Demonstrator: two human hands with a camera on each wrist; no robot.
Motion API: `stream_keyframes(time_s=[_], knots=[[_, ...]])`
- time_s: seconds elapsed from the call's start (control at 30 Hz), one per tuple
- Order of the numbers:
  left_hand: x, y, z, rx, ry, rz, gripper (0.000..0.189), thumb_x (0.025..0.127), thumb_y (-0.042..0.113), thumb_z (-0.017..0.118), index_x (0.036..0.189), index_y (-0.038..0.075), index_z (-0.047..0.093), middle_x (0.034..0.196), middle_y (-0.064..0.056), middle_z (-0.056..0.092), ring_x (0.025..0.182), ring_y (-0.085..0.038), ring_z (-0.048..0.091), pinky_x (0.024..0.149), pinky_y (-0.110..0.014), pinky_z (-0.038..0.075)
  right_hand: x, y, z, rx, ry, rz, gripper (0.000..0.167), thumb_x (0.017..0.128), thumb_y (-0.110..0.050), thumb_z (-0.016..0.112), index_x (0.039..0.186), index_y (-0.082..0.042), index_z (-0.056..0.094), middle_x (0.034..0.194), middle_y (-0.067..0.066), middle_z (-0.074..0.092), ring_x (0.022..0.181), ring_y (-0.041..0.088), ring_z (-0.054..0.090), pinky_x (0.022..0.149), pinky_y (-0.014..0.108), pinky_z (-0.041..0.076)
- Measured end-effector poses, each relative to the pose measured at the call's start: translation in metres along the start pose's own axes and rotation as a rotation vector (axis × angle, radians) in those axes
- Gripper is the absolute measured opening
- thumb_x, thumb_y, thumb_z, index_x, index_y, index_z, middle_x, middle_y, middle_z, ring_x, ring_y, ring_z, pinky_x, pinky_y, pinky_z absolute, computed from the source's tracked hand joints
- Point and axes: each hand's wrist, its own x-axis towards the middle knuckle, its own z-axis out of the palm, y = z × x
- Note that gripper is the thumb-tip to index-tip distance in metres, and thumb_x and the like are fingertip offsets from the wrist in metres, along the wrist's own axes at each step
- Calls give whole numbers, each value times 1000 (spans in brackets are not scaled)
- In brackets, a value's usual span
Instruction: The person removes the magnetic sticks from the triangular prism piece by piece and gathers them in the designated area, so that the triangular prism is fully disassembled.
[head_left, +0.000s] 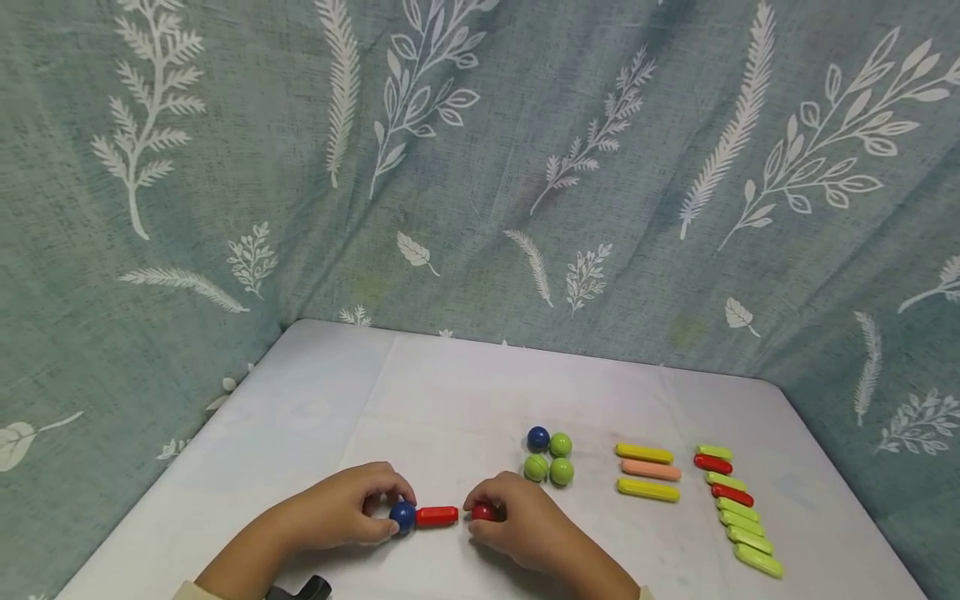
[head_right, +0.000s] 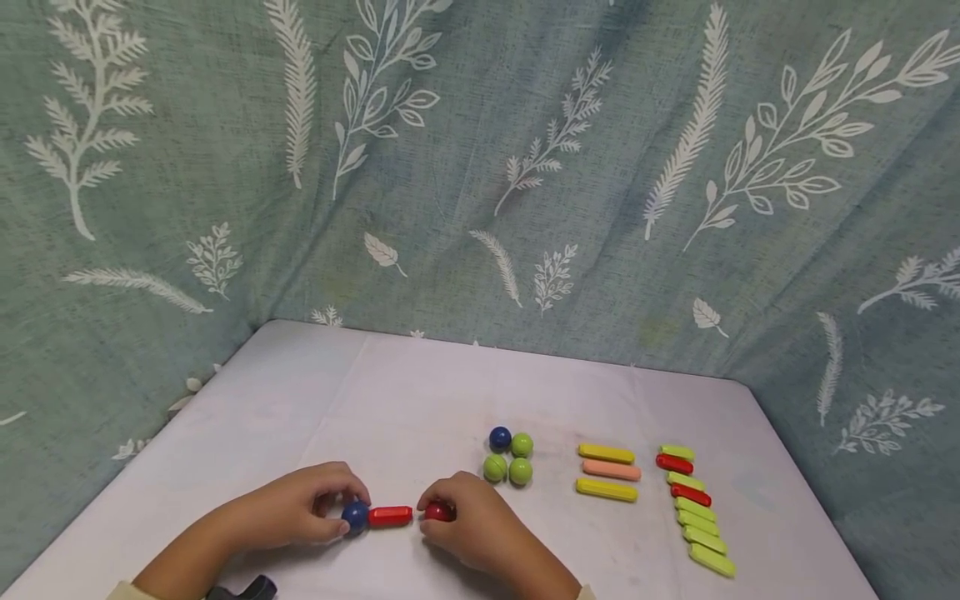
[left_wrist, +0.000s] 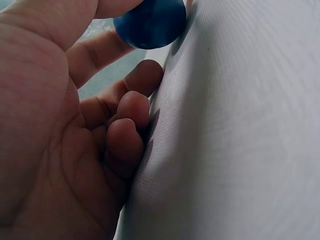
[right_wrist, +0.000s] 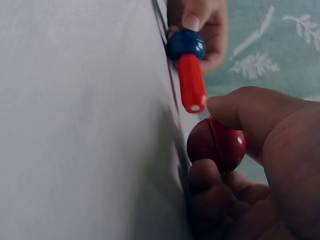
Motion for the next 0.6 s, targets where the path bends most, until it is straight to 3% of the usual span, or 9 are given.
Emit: stream_keyframes(time_s=[0.27,0.47,0.6], knots=[[0,0,1,16,7,-16,23,93,30,78,112,38,69,101,11,61,78,-5,55,69,-23,48,-15,18,-12,129,51,93,25,88,-21,84,107,-33,74,107,-4,63,98,22,57,79,36,58],[0,-1,0,18,7,-9,23,93,29,78,113,36,69,101,10,61,79,-6,56,69,-23,48,-26,30,-20,120,116,165,38,86,-10,78,119,-27,70,113,0,61,99,23,56,77,35,54],[-1,-1,0,19,11,-5,23,93,29,78,113,37,69,101,10,61,79,-7,56,69,-23,48,-28,33,-20,101,184,225,42,86,-12,79,124,-25,67,112,-1,64,95,21,57,77,34,53]])
